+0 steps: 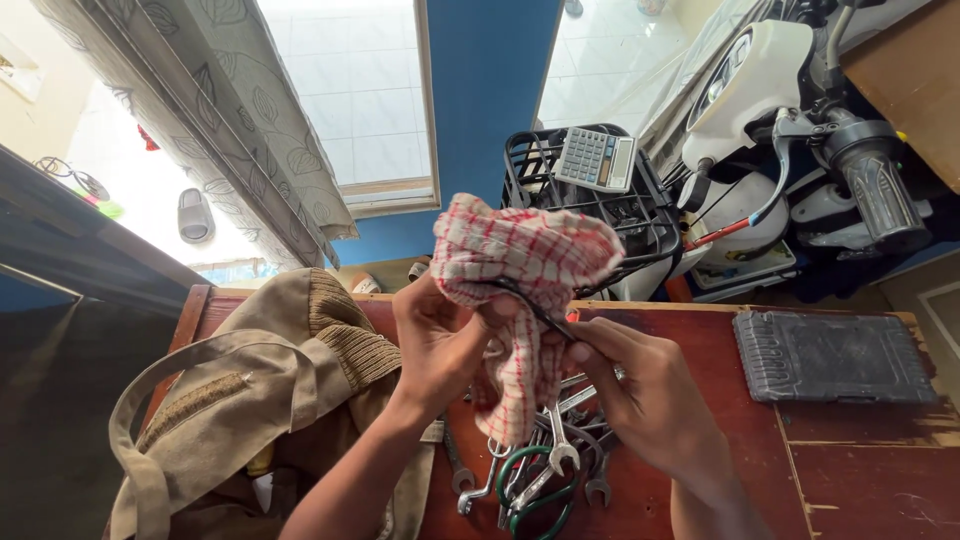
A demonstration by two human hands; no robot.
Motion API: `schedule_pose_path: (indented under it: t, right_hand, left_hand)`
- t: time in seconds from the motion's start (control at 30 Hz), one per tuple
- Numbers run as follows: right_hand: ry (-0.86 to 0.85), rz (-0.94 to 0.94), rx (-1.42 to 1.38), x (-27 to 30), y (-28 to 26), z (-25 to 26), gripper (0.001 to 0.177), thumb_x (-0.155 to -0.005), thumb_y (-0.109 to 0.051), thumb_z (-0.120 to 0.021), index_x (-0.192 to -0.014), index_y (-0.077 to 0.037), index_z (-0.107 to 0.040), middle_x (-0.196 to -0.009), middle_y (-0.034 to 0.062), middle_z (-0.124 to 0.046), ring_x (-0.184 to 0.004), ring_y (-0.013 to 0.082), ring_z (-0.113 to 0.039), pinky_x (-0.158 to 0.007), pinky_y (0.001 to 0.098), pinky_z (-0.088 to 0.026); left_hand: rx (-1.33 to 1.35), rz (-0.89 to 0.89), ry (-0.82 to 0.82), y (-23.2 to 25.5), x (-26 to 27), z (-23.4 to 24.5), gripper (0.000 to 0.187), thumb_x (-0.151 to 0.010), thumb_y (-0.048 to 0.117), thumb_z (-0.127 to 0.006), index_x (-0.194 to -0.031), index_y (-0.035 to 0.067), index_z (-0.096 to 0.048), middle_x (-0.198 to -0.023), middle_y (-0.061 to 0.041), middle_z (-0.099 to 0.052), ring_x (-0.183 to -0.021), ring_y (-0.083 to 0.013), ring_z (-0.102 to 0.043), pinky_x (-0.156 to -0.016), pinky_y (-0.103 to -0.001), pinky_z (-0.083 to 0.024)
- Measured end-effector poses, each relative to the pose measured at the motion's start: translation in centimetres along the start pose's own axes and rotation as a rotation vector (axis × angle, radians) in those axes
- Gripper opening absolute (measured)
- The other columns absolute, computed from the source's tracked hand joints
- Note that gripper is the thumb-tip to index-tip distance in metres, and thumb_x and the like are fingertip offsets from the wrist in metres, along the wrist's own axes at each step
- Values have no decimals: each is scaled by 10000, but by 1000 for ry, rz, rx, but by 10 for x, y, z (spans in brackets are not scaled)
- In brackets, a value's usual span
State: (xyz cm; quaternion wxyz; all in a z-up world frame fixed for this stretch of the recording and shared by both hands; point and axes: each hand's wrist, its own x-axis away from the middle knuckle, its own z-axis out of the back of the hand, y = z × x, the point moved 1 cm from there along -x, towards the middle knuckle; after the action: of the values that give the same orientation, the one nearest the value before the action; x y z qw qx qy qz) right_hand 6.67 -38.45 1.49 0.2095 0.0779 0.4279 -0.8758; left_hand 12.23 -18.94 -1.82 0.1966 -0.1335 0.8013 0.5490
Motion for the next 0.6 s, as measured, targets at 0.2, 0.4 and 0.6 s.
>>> schedule_pose_path:
  t: [0.2,0.4,0.6]
  right_hand:
    - [94,54,55,6,17,-5,229,-999,-274,-564,-996,-96,-707,-758,10,-772,-574,149,-726,-513,301,-551]
    - [88,-1,81,1,10,0,178,-959,-203,-630,-997,-67,-739,-863,53,-798,-638,186,-733,-552,321,-547]
    - [50,-1,65,1,10,-3,195,-986,-280,-586,-993,-139,-720,-670,-22,-751,-432,101,-656,-396,266,-493]
  left_hand:
    - [-127,81,-114,8,-1,-8,65,-801,64,-760,-842,88,-716,-834,-1,-735,-778,-76,-636,-733,-241,-532]
    - [-112,66,-309,14,0,-15,119,-894,126,-742,-969,45,-698,-930,-38,-729,-820,-116,-643,-740,-251,-532]
    - [-108,-23,-96,15,1,-13,178,-943,211,-725,-982,47,-665,-926,-17,-698,-835,-113,-612,-734,-269,-508]
